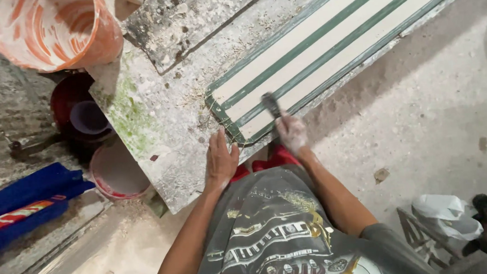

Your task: Scraping and smoothing the edges of a decorative plaster trim piece using a putty knife.

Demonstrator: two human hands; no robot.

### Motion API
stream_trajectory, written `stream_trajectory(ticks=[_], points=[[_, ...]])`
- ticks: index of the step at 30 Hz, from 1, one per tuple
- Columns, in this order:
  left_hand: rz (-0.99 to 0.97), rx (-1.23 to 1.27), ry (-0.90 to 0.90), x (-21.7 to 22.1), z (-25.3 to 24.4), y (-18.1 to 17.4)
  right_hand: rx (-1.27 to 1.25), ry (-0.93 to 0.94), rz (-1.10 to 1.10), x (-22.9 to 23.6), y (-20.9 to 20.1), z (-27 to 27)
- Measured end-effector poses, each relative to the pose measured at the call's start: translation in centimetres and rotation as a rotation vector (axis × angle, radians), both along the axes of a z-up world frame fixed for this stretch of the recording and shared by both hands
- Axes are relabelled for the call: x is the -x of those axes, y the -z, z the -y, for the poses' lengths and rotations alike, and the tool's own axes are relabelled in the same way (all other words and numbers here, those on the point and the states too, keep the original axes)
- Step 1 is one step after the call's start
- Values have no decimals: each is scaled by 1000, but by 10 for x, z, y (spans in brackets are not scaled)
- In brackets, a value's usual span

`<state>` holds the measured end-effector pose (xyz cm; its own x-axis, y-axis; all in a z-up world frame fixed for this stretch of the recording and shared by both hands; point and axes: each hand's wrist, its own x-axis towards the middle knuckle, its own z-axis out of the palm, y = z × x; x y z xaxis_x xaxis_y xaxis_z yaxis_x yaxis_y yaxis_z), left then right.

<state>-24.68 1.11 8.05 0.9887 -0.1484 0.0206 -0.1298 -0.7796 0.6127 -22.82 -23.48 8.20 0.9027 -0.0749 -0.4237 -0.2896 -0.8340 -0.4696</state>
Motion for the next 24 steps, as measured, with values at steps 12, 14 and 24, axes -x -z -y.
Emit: stream_trajectory(ticks=[12,14,24], points=[[-219,-53,-45,3,28,12,-87,249,4,3,19,18],[-182,-63,-32,2,31,32,-49,27,42,10,31,-1],[-345,-87,-15,5,41,18,-63,152,25,23,18,-13]])
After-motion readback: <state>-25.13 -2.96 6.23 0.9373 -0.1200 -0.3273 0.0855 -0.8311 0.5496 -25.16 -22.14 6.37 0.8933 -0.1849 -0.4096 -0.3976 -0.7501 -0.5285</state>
